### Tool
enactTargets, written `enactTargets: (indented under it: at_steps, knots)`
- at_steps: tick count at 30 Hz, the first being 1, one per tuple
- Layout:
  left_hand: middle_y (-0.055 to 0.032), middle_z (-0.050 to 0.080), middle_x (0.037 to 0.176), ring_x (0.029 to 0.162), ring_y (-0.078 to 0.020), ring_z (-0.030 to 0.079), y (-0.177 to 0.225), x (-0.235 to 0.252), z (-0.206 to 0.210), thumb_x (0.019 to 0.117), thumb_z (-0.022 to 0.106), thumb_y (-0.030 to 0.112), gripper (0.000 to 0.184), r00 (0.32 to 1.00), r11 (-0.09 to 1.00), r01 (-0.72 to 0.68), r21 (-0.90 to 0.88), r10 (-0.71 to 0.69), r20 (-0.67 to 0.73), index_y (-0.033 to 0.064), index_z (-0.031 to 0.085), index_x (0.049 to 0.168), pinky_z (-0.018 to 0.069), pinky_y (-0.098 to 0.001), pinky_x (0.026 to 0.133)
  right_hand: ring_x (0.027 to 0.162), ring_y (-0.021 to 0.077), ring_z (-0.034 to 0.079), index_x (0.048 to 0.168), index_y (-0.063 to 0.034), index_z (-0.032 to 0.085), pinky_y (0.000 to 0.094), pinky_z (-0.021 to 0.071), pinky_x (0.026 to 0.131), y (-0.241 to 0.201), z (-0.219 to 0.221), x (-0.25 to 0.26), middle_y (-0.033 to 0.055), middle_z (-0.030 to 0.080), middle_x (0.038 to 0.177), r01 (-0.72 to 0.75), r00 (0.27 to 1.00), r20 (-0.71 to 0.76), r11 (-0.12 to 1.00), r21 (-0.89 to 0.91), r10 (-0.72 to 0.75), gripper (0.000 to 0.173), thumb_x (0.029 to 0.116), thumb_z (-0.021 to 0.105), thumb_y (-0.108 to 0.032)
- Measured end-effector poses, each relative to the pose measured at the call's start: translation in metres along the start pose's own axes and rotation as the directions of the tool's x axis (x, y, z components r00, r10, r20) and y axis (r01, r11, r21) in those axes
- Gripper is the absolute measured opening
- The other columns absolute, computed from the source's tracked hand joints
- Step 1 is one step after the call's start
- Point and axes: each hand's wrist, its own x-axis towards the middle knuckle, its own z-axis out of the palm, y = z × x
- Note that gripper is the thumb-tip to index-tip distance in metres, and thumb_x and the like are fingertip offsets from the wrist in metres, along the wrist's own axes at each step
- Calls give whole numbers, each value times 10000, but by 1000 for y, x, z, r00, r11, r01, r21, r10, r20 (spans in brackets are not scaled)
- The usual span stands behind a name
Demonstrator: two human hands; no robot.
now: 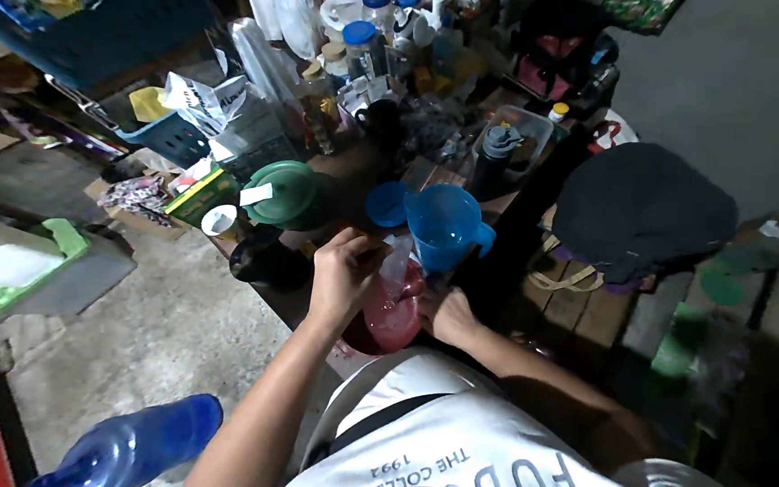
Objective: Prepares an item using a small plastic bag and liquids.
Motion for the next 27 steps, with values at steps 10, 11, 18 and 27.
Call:
enactTargets:
  at_steps: [10, 11, 18, 27]
  knots:
    - [-51, 664, 860, 751, -86, 640, 7, 20, 12, 909, 746, 89, 42, 999, 1000, -21, 1, 21, 37, 56, 769, 924, 543, -244, 701, 803, 240, 673, 1601, -117, 317, 428, 568, 754, -3, -66, 1, 156, 696, 943, 3, 956, -209, 710, 704, 204, 743, 942, 658, -147]
    - [-51, 664, 857, 746, -83, 638, 9, 22, 13, 912, 747, 93, 45, 999, 1000, -29, 4, 28, 41, 55, 767, 923, 543, -237, 694, 745, 206, 654, 1617, -117, 275, 385, 560, 694, -4, -69, 4, 155, 691, 920, 53, 958, -221, 646, 761, 183, 780, 937, 657, -119]
    - [-82, 651, 826, 711, -139, 631, 16, 44, 23, 912, 738, 69, 49, 995, 997, -66, 46, 62, 84, 41, 764, 882, 536, -291, 669, 557, 40, 487, 1520, -80, 405, 200, 382, 485, -12, -80, 18, 55, 665, 824, 97, 962, -156, 253, 963, 225, 567, 989, 602, -89]
    - [-112, 650, 821, 742, -189, 648, 18, 70, 36, 912, 739, 72, 72, 985, 997, -41, 72, 28, 172, 15, 757, 872, 550, -347, 718, 549, 17, 480, 1183, -30, 597, 172, 380, 485, -20, -75, 21, 8, 604, 755, 150, 936, -167, 79, 986, 308, 188, 1005, 538, -41]
